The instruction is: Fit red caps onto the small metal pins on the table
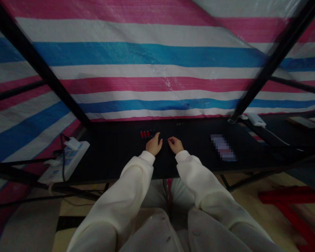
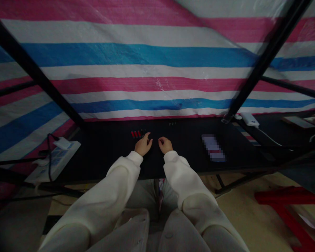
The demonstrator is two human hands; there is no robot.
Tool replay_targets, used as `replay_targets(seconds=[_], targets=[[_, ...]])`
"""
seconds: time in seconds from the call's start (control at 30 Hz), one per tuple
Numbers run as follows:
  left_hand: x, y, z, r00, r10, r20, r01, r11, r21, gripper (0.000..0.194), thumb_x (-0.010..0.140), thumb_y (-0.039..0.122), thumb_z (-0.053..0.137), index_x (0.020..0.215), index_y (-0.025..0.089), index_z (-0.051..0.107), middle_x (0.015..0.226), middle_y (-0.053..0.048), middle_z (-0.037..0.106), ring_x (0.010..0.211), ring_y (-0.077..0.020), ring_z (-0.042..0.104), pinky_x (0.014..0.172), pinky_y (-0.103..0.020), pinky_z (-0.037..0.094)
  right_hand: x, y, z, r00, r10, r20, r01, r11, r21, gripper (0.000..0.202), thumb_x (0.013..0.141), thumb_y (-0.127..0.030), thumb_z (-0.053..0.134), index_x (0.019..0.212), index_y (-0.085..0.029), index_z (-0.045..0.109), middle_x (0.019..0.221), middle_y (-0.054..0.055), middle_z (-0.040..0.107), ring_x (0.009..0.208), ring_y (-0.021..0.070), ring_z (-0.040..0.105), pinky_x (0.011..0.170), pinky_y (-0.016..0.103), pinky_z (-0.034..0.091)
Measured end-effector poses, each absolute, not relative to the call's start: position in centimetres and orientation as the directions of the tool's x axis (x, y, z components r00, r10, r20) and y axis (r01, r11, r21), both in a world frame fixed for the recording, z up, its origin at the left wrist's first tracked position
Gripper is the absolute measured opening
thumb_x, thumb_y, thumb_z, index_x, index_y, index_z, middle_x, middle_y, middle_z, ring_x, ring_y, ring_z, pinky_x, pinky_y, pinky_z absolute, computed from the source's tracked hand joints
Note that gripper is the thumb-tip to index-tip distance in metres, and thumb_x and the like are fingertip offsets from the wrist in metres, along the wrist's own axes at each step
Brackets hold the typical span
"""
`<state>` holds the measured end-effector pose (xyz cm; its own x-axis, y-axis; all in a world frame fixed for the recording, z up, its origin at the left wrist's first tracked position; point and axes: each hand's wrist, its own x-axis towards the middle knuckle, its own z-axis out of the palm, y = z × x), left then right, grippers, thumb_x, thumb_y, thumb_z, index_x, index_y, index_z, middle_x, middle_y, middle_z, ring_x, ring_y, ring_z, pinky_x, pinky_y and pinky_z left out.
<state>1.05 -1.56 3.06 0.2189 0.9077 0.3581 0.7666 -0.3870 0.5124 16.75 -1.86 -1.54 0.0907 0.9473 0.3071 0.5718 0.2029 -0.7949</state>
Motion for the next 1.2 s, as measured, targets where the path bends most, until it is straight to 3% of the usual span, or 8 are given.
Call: replay_targets(seconds=[0.17,0.43,0.63,0.8,0.9,1.0,1.1,1.2], targets=[[1.2,-0.8,4.3,0.179,0.949,0.260,0.858,-0.280,0.431,0.064,0.076,0.028,0.051,0.134,0.011,0.027,0.089,-0.015,0.062,0.079,-0.0260,0.061,0.078,-0.035,0.041,16.7,-1.9,-1.5,0.093,0.943,0.320,0.569,0.213,-0.794,0.019,0.076,-0.025,0.045,0.085,-0.018,0.060,0.080,0.002,0.062,0.072,0.0127,0.057,0.071,0.025,0.045],[1.2,0.4,3.7,0.126,0.962,0.241,0.893,-0.216,0.396,0.071,0.075,0.027,0.051,0.136,0.007,0.019,0.082,-0.018,0.063,0.080,-0.0308,0.060,0.082,-0.045,0.037,16.7,-1.9,-1.5,0.090,0.941,0.325,0.558,0.223,-0.799,0.019,0.076,-0.026,0.045,0.085,-0.018,0.060,0.081,0.001,0.062,0.074,0.0125,0.057,0.073,0.025,0.046],[1.2,0.9,3.9,0.114,0.962,0.248,0.908,-0.202,0.366,0.063,0.076,0.027,0.050,0.132,0.007,0.030,0.080,-0.018,0.063,0.079,-0.0303,0.060,0.080,-0.044,0.038,16.6,-2.0,-1.3,0.098,0.948,0.301,0.557,0.199,-0.807,0.019,0.075,-0.025,0.045,0.085,-0.019,0.060,0.082,0.001,0.063,0.074,0.0126,0.057,0.074,0.026,0.046],[1.3,1.2,4.5,0.141,0.952,0.271,0.910,-0.232,0.344,0.032,0.084,0.028,0.038,0.108,0.014,0.052,0.093,-0.017,0.061,0.081,-0.0267,0.060,0.074,-0.038,0.042,16.6,-2.0,-1.3,0.095,0.950,0.296,0.552,0.197,-0.810,0.019,0.076,-0.025,0.045,0.086,-0.019,0.060,0.081,0.001,0.063,0.074,0.0128,0.058,0.073,0.027,0.046],[1.6,1.5,4.1,0.173,0.930,0.323,0.833,-0.313,0.455,0.021,0.083,0.028,0.043,0.094,0.017,0.056,0.088,-0.013,0.062,0.080,-0.0231,0.061,0.072,-0.033,0.044,16.7,-2.0,-1.3,0.087,0.948,0.305,0.552,0.209,-0.807,0.019,0.076,-0.026,0.045,0.087,-0.019,0.059,0.081,0.001,0.063,0.074,0.0126,0.058,0.073,0.026,0.046],[2.2,1.6,3.2,0.185,0.930,0.318,0.637,-0.360,0.682,0.013,0.078,0.026,0.052,0.086,0.017,0.057,0.079,-0.009,0.064,0.067,-0.0172,0.061,0.064,-0.028,0.045,16.6,-2.0,-1.1,0.093,0.946,0.310,0.550,0.211,-0.808,0.018,0.077,-0.028,0.045,0.085,-0.019,0.058,0.079,0.001,0.062,0.073,0.0127,0.058,0.071,0.025,0.045],[2.9,1.1,2.5,0.187,0.962,0.197,0.349,-0.253,0.902,0.015,0.076,0.025,0.055,0.086,0.014,0.055,0.076,-0.006,0.065,0.048,-0.0104,0.056,0.051,-0.023,0.044,16.6,-2.2,-0.9,0.157,0.940,0.301,0.522,0.180,-0.834,0.024,0.082,-0.037,0.040,0.083,-0.019,0.056,0.074,0.002,0.061,0.068,0.0132,0.057,0.066,0.024,0.045],[3.6,-0.3,2.8,0.234,0.963,0.130,0.142,-0.166,0.976,0.018,0.075,0.025,0.055,0.089,0.013,0.052,0.078,-0.007,0.066,0.043,-0.0082,0.055,0.047,-0.022,0.044,16.6,-2.4,-0.3,0.260,0.932,0.252,0.442,0.117,-0.890,0.036,0.084,-0.049,0.032,0.078,-0.020,0.052,0.065,0.001,0.058,0.061,0.0136,0.056,0.061,0.024,0.044]])
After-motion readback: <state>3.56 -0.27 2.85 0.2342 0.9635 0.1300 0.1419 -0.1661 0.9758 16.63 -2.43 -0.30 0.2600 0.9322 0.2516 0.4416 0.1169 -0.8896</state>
